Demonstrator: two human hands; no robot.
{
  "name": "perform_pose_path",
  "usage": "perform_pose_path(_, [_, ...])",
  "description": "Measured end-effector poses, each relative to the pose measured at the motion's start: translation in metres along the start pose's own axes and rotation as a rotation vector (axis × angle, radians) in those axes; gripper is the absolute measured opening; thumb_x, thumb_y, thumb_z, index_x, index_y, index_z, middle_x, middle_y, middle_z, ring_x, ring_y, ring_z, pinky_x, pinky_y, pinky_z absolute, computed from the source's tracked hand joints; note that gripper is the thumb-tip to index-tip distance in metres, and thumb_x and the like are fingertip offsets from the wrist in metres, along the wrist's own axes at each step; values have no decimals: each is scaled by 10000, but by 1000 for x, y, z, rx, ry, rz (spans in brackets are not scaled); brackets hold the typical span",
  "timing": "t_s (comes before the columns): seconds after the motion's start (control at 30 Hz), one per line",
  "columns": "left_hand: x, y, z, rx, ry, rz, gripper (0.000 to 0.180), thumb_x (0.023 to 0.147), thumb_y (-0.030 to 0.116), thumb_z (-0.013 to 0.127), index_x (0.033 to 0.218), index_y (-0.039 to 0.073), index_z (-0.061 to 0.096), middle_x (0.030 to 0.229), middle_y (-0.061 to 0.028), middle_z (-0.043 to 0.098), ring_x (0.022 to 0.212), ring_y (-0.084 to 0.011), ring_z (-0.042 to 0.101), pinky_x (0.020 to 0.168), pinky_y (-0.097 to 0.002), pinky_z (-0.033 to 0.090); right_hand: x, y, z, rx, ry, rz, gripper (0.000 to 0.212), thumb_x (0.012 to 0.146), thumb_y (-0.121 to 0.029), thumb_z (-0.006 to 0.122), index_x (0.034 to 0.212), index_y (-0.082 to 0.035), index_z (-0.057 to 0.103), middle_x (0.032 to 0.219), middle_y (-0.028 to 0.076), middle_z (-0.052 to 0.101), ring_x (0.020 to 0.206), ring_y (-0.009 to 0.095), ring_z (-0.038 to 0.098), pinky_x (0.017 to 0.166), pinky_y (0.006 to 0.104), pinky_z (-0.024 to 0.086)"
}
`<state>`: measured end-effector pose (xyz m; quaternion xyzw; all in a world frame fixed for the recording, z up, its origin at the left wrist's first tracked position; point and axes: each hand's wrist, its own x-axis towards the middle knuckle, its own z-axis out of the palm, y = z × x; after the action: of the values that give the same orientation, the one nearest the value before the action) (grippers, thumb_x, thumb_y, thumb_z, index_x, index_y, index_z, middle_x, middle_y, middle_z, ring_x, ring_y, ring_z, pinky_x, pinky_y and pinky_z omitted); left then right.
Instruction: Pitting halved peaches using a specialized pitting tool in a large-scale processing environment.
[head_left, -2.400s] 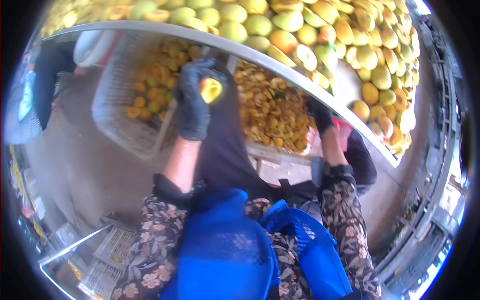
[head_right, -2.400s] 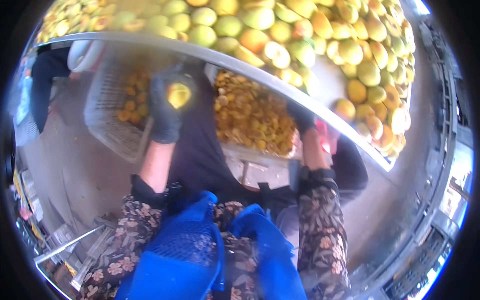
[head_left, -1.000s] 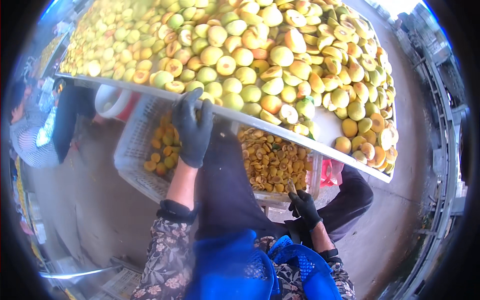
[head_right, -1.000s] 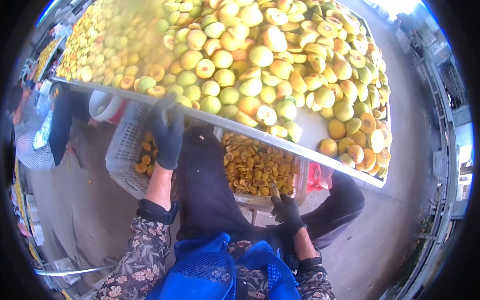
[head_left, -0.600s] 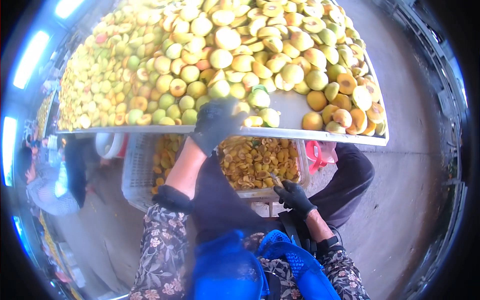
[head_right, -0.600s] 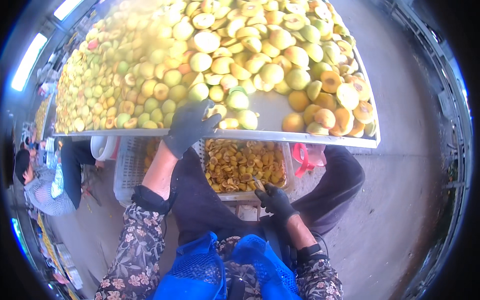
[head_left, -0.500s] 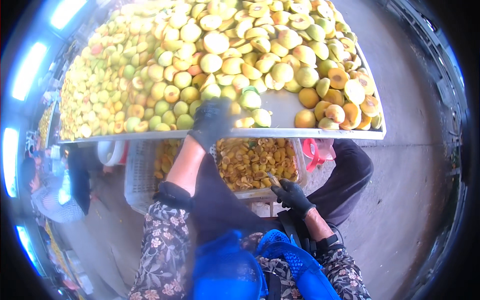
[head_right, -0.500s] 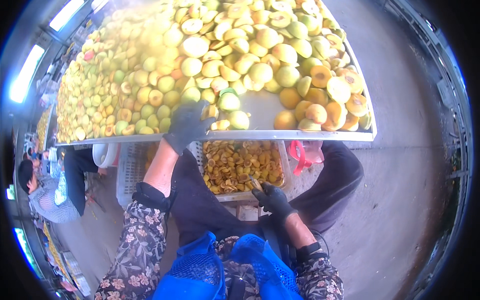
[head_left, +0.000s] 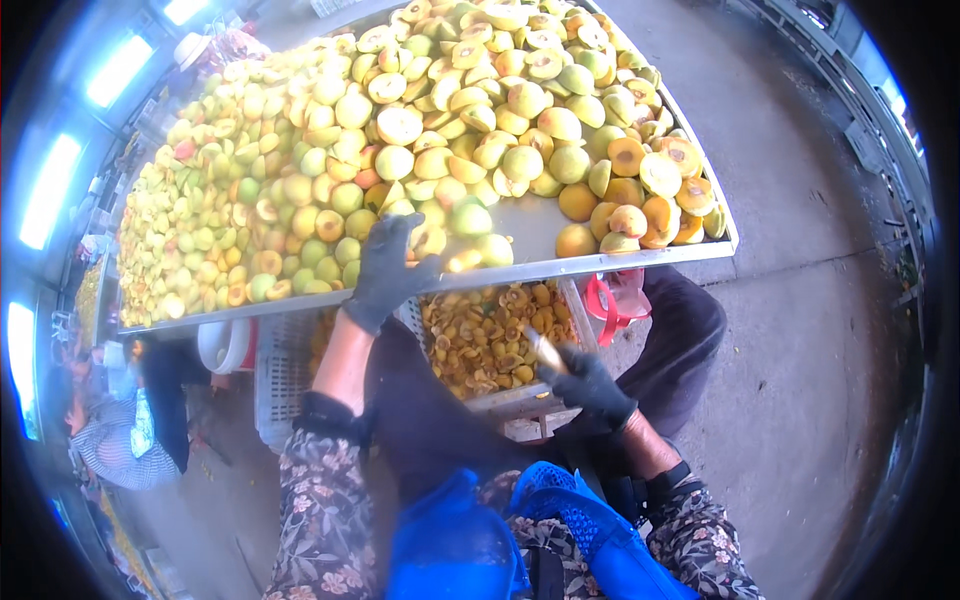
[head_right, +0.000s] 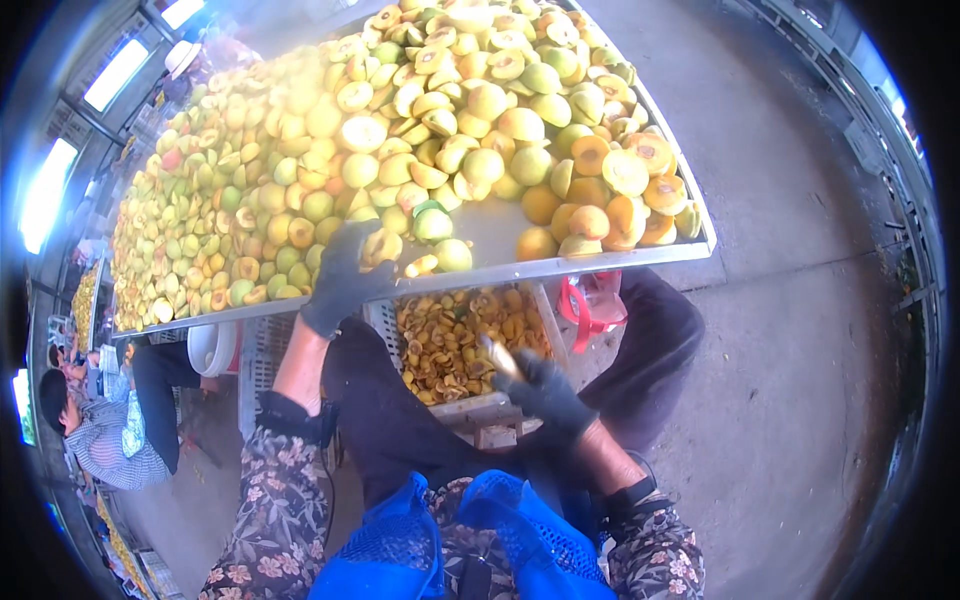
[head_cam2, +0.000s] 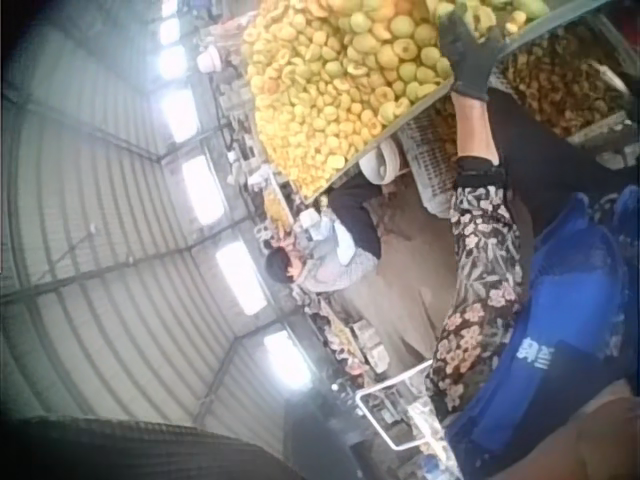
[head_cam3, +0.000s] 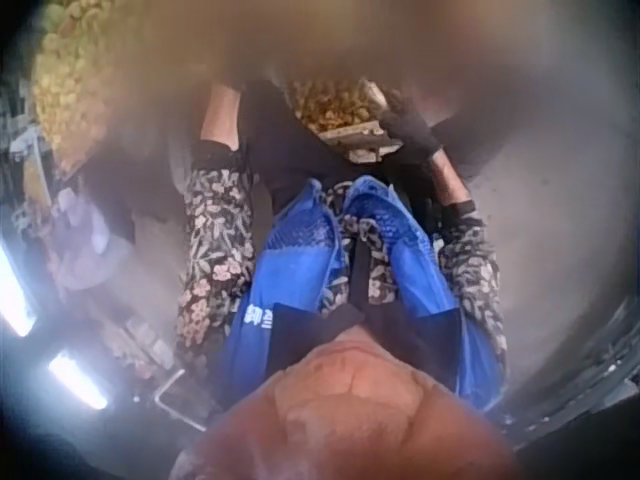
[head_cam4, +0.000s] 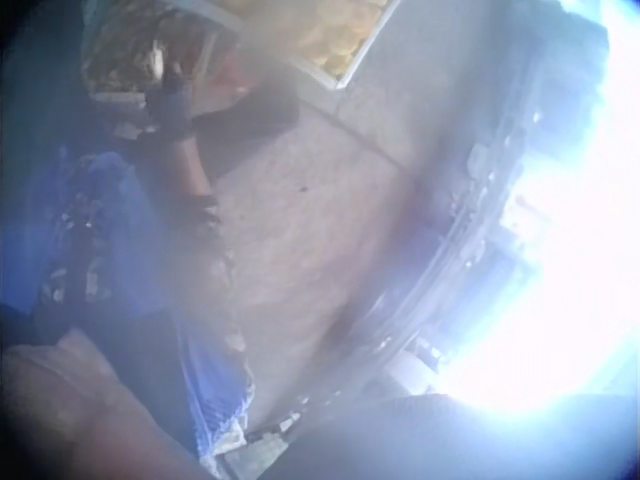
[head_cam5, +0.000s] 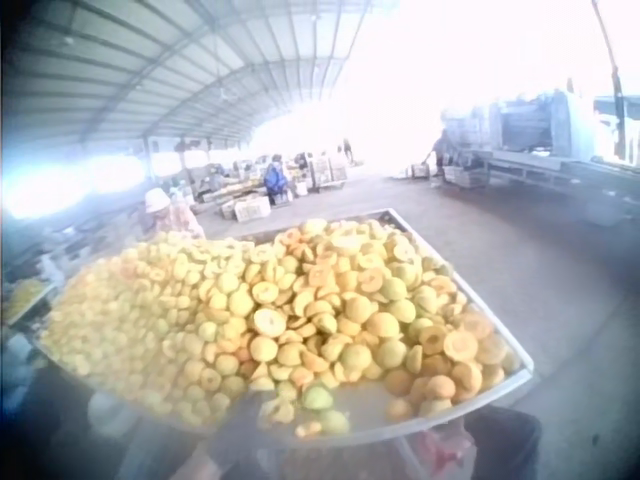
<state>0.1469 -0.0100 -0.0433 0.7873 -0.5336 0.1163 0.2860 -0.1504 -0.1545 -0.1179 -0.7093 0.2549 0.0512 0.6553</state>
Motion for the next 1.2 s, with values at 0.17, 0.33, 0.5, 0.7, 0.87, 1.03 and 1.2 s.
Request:
perform_pose_path(0.17, [-1,75,-51,-110,-227,55,532,730,97,698,1236,57,538,1123,-144,579,1011,-358,573,894,-441,471,5,-116,4,420,152,-191,353,877,-270,674,1119,-30,584,755,-10,573,597,46,537,444,208,426])
perform_pose_path(0.33, [-24,106,-49,-336,-190,129,570,799,74,647,1341,29,476,1295,-150,539,1175,-301,542,1030,-404,409,11,-128,30,593,91,-181,323,891,-246,657,1109,-17,592,759,-1,592,509,35,508,403,193,392])
perform_pose_path(0.5, [-49,150,-16,-922,232,-441,520,962,217,445,1420,-11,351,1349,-151,506,1227,-263,501,1047,-379,395,1,-138,55,661,88,-206,332,902,-252,650,1114,-3,590,766,-10,602,513,46,529,418,199,402])
perform_pose_path(0.7, [-43,153,-16,-1235,470,-687,452,958,140,497,1370,-37,444,1288,-144,547,1116,-172,551,917,-269,467,-9,-104,55,-29,373,-659,308,899,-197,643,1121,-1,555,715,110,622,550,221,621,502,365,469])
perform_pose_path(0.87, [-39,153,-25,-1325,575,-637,503,1011,332,325,1309,-40,484,1141,-152,603,1016,-235,601,893,-343,496,-25,-117,59,-374,404,-679,283,860,-188,669,1065,-32,550,721,199,608,606,347,637,536,425,473])
perform_pose_path(1.03, [-40,160,-35,-742,443,-495,507,1008,342,330,1218,-60,557,1014,-144,664,928,-234,642,810,-339,523,-27,-119,59,-603,441,-807,277,838,-189,670,1074,-95,559,658,125,568,560,326,617,526,434,475])
perform_pose_path(1.2, [-49,151,-31,-237,389,-221,447,993,321,376,1154,-26,607,940,-128,692,851,-237,664,773,-327,519,-29,-115,59,-789,381,-765,137,858,-153,606,935,-68,532,642,93,577,583,278,640,473,384,461])
